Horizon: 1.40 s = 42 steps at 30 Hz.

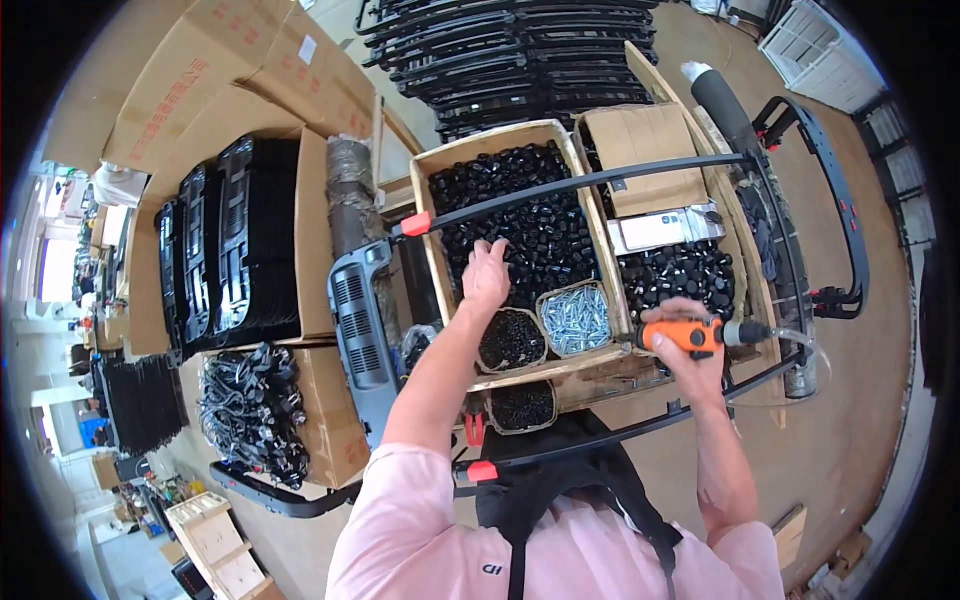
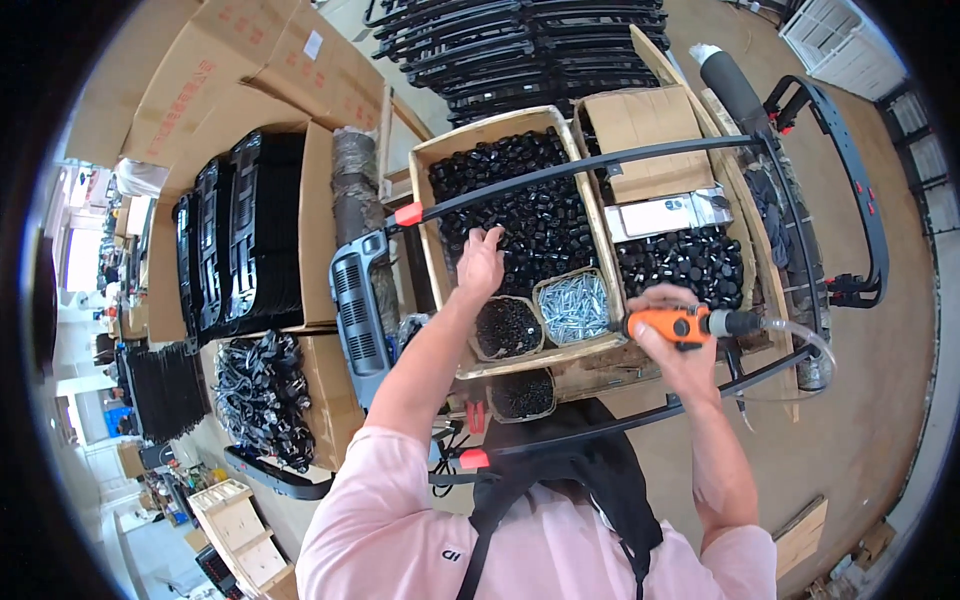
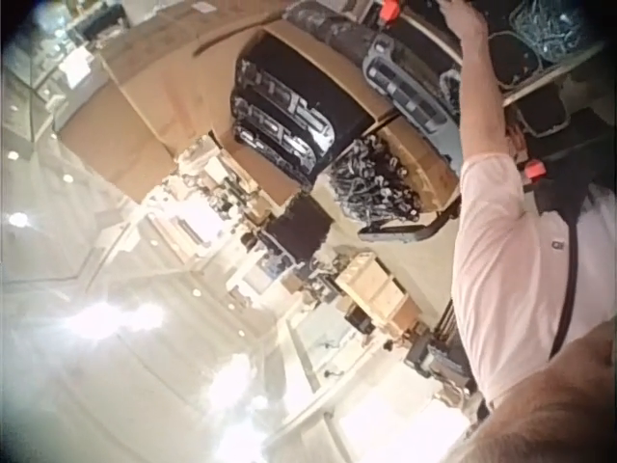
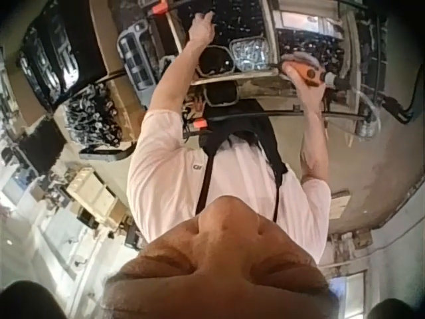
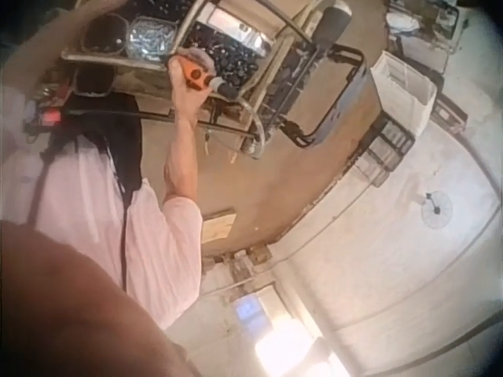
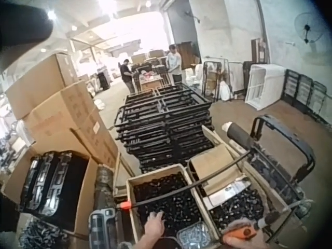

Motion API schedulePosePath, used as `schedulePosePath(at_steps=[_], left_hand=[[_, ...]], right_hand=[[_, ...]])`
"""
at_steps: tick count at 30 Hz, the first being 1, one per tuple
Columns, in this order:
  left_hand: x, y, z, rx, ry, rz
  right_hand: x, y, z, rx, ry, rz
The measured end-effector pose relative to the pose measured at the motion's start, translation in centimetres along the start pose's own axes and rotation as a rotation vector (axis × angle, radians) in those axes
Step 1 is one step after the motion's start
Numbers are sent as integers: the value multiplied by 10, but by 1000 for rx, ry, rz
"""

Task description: Assembling plastic components using a pneumatic screwdriver and screws in a factory setting.

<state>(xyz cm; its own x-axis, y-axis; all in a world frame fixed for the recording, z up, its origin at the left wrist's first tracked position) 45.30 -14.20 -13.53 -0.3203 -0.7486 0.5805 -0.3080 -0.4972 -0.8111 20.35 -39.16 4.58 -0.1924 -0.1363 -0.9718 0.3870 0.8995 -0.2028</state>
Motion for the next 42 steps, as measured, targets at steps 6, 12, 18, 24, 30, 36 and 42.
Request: schedulePosePath(at_steps=[6, 12, 18, 24, 30, 36, 42], left_hand=[[-20, 37, 39, -297, 214, 490], [-22, 19, 33, -255, 170, 327], [-14, -39, -1, 90, -35, -321], [16, -62, -124, -8, -539, -1655], [32, -76, -237, 30, -560, -1949], [29, -72, -274, 93, -633, -2025], [37, -64, -266, 60, -644, -1915]], right_hand=[[3, -22, -21, 54, 33, -80], [17, -4, -2, 22, 46, -55], [37, 72, 50, -82, 47, 75], [104, 148, 129, 10, 41, 215], [137, 165, 172, -269, 344, -521], [154, 159, 102, -872, -342, -1453], [188, 148, 74, -903, -406, -1449]])
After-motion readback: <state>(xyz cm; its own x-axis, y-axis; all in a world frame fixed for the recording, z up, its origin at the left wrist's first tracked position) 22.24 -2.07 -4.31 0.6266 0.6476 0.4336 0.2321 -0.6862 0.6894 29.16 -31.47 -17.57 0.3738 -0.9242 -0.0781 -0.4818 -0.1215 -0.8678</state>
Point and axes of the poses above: each hand's wrist, its own z-axis towards the middle knuckle, its own y-axis out of the palm, x = y × z, the point moved 4 cm from there along z, towards the middle knuckle, and after that the axes turned 12 degrees about -z, right-handed, at the moved point
